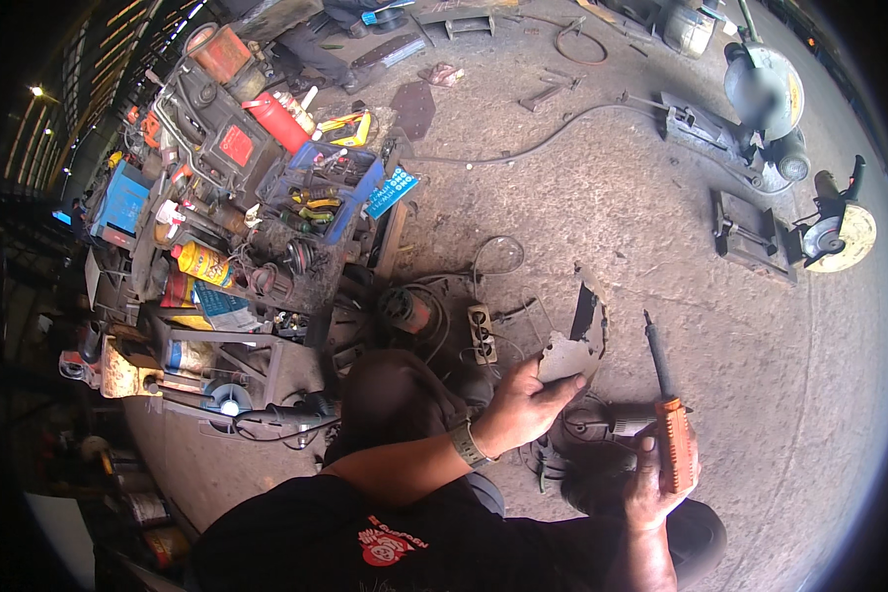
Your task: The person scrapes a curved metal part with a chisel, repeatedly removing material from the surface. The person rotates the part to access different areas and continues scraping throughout the clip.
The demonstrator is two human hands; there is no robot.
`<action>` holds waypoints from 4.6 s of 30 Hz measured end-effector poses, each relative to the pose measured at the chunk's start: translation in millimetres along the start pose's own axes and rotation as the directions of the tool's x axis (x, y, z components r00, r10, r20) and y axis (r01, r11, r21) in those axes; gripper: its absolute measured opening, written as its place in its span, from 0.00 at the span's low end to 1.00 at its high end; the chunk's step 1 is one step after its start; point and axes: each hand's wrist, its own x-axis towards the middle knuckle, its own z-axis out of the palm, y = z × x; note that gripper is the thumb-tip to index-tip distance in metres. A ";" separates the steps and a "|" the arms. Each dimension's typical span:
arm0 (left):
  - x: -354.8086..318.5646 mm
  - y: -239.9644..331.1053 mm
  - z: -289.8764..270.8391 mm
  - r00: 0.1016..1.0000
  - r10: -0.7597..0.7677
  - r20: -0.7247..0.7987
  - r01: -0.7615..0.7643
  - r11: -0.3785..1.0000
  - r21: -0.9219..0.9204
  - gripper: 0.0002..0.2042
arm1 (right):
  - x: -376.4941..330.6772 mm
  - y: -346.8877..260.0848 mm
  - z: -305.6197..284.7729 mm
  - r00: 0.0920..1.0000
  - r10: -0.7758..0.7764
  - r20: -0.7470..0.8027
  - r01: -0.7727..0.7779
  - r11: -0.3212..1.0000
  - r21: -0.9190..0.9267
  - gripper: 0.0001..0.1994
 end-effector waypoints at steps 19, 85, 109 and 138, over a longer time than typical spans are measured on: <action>0.8 1.2 -0.2 0.998 -0.026 0.051 0.019 0.992 0.127 0.10 | 5.6 2.8 -0.1 0.997 -0.076 0.015 0.076 0.997 -0.033 0.19; 4.0 19.3 -19.0 0.978 0.209 0.003 -0.204 0.952 0.228 0.10 | 12.8 -6.1 -8.2 0.938 -0.307 0.163 0.337 0.919 -0.207 0.17; -6.2 28.8 -18.6 0.955 0.292 0.044 -0.293 0.920 0.260 0.10 | 7.5 -11.1 7.3 0.894 -0.350 0.280 0.427 0.854 -0.296 0.30; -5.8 33.9 -14.1 0.944 0.325 0.050 -0.322 0.880 0.349 0.10 | 5.2 -19.9 2.2 0.871 -0.388 0.302 0.486 0.777 -0.401 0.33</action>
